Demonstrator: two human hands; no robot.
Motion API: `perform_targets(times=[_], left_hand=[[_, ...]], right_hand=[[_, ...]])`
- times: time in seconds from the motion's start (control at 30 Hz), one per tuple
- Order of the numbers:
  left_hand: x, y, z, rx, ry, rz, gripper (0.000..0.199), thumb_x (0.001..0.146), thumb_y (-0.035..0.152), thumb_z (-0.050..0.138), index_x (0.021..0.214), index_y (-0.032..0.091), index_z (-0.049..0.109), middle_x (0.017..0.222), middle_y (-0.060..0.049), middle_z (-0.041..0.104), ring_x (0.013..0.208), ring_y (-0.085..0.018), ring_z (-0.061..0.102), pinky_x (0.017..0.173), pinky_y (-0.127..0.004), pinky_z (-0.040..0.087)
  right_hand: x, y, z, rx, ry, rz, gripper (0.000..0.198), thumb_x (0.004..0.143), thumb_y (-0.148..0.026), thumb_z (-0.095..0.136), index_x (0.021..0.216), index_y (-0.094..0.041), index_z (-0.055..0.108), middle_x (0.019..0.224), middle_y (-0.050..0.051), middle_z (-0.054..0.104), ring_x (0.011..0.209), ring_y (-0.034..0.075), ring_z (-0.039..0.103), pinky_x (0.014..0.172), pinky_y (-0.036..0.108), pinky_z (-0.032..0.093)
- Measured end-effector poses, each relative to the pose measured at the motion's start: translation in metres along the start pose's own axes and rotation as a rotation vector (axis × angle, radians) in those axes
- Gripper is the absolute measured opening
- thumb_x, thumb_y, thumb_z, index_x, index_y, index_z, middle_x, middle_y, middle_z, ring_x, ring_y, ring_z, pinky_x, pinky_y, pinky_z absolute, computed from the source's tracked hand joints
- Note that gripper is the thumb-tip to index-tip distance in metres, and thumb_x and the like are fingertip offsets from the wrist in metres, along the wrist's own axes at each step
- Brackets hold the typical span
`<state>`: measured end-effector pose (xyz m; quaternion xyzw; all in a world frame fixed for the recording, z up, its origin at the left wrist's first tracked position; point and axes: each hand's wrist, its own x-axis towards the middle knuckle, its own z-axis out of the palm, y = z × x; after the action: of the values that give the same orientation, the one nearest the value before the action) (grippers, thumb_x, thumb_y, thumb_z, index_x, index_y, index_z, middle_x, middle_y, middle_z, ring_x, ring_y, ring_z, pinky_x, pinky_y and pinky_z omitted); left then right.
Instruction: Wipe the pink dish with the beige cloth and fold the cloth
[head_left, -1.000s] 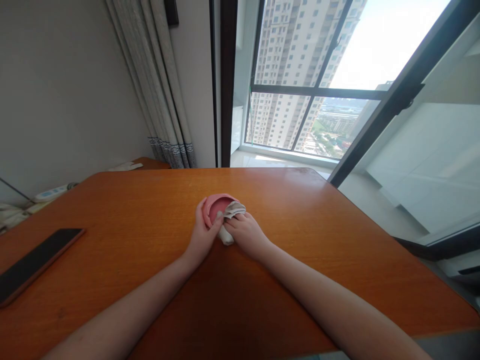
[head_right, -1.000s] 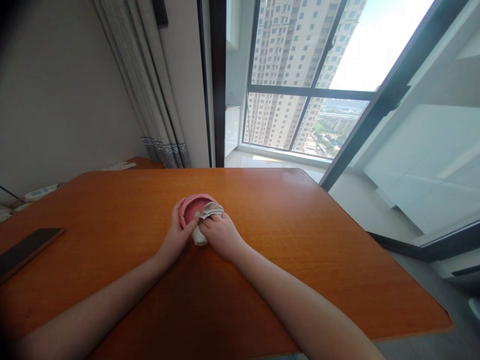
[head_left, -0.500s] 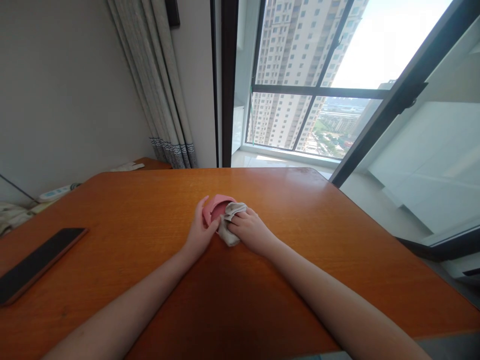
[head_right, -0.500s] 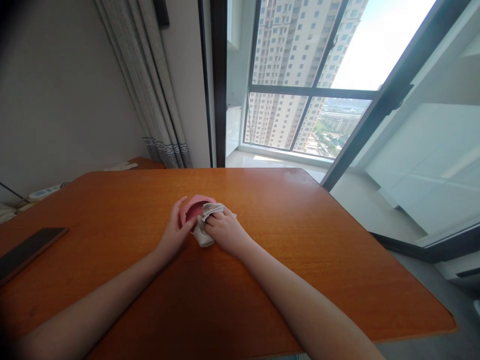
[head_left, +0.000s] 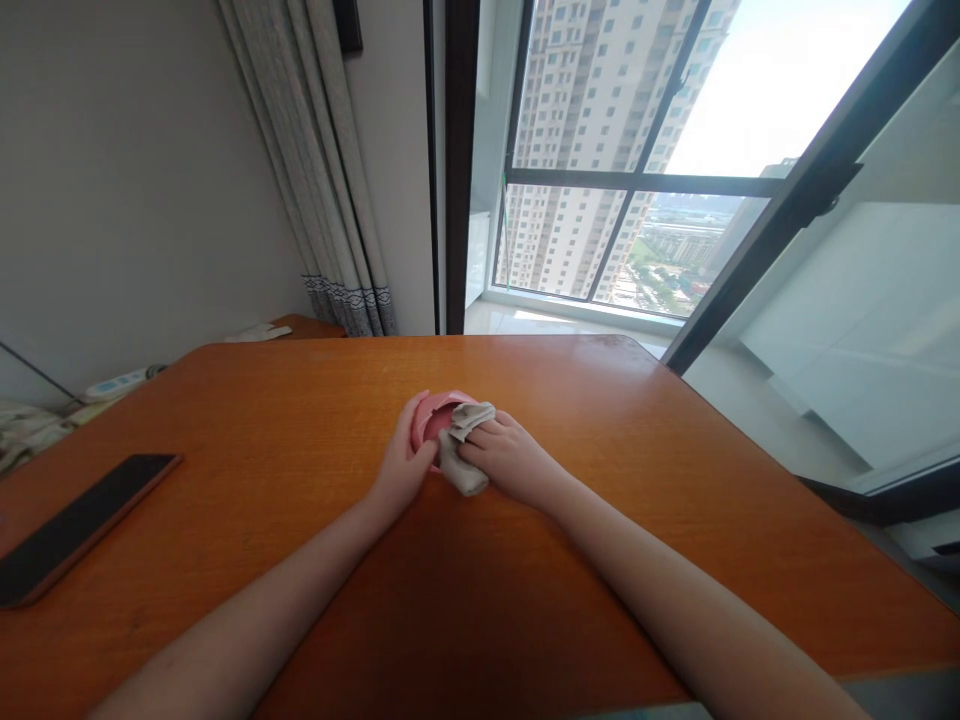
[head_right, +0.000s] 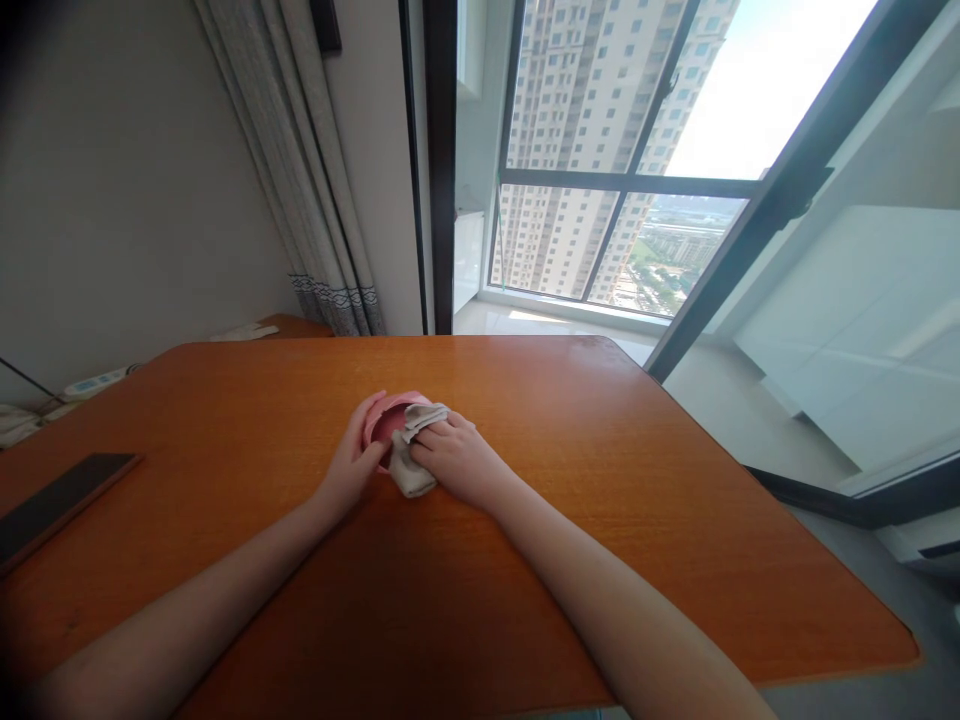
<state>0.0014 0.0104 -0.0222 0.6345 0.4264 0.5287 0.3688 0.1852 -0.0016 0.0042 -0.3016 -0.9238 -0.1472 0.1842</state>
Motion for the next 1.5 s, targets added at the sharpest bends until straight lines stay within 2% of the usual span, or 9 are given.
perform_targets(times=[0.23,0.37,0.47,0.67,0.87,1.0,1.23,1.33,1.5], left_hand=[[-0.006,-0.003,0.005,0.060,0.071,0.014,0.068,0.076,0.031,0.060,0.135,0.021,0.028,0.138,-0.011,0.040,0.126,-0.023,0.041,0.108,-0.041,0.029],[-0.004,-0.007,0.005,0.100,0.089,0.034,0.058,0.075,0.029,0.058,0.129,0.019,0.038,0.137,-0.011,0.041,0.130,-0.024,0.036,0.111,-0.042,0.024],[0.000,-0.007,0.001,0.072,0.075,0.010,0.052,0.075,0.022,0.050,0.127,0.019,0.043,0.136,-0.009,0.045,0.128,-0.023,0.039,0.111,-0.043,0.024],[0.006,-0.005,-0.007,0.064,-0.032,0.007,0.057,0.069,0.015,0.048,0.126,0.018,0.046,0.137,-0.008,0.045,0.129,-0.023,0.038,0.112,-0.040,0.022],[-0.006,0.003,0.010,-0.032,0.109,-0.016,0.068,0.076,0.032,0.058,0.136,0.019,0.027,0.135,-0.011,0.044,0.125,-0.023,0.042,0.106,-0.038,0.033],[-0.014,0.002,0.017,-0.003,0.141,-0.031,0.067,0.078,0.034,0.058,0.136,0.020,0.025,0.144,-0.011,0.031,0.133,-0.022,0.032,0.111,-0.036,0.025],[-0.002,-0.003,0.002,0.034,0.051,0.049,0.060,0.077,0.024,0.053,0.134,0.020,0.034,0.142,-0.009,0.036,0.133,-0.022,0.032,0.113,-0.040,0.021],[0.000,0.000,-0.003,0.097,0.005,0.074,0.059,0.076,0.023,0.055,0.132,0.019,0.037,0.141,-0.010,0.038,0.132,-0.023,0.034,0.112,-0.040,0.022],[-0.007,0.004,0.004,0.030,0.078,0.036,0.072,0.077,0.033,0.059,0.138,0.019,0.024,0.134,-0.012,0.045,0.125,-0.024,0.043,0.107,-0.040,0.032]], right_hand=[[-0.002,-0.007,0.015,-0.056,0.040,-0.006,0.015,0.089,-0.020,0.048,0.093,-0.020,0.062,0.091,0.005,0.064,0.091,0.020,0.051,0.091,0.040,0.035],[0.000,-0.012,0.022,-0.047,0.049,0.054,0.013,0.089,-0.021,0.049,0.092,-0.019,0.062,0.090,0.005,0.064,0.090,0.020,0.051,0.087,0.039,0.038],[0.001,-0.010,0.017,-0.028,0.012,0.042,0.015,0.090,-0.023,0.048,0.093,-0.020,0.062,0.091,0.005,0.063,0.090,0.020,0.051,0.087,0.037,0.039],[-0.002,-0.003,0.009,-0.063,-0.034,-0.007,0.021,0.091,-0.020,0.046,0.108,-0.020,0.058,0.101,0.007,0.063,0.099,0.019,0.050,0.090,0.037,0.037],[-0.002,-0.005,0.018,-0.093,0.053,0.085,0.015,0.090,-0.021,0.047,0.094,-0.020,0.062,0.093,0.006,0.064,0.091,0.020,0.051,0.085,0.037,0.038],[-0.001,-0.009,0.023,-0.065,0.100,0.135,0.014,0.089,-0.020,0.049,0.095,-0.019,0.062,0.095,0.006,0.064,0.091,0.020,0.051,0.085,0.037,0.038],[-0.003,0.002,0.014,-0.030,0.051,0.003,0.019,0.090,-0.024,0.048,0.103,-0.020,0.061,0.104,0.006,0.062,0.098,0.019,0.050,0.090,0.034,0.038],[-0.003,0.003,0.013,-0.069,0.032,-0.004,0.019,0.091,-0.022,0.046,0.101,-0.020,0.062,0.098,0.006,0.063,0.095,0.019,0.051,0.089,0.035,0.038],[-0.002,-0.006,0.019,-0.082,0.094,0.051,0.017,0.090,-0.020,0.046,0.095,-0.019,0.062,0.093,0.006,0.064,0.090,0.019,0.051,0.085,0.036,0.038]])
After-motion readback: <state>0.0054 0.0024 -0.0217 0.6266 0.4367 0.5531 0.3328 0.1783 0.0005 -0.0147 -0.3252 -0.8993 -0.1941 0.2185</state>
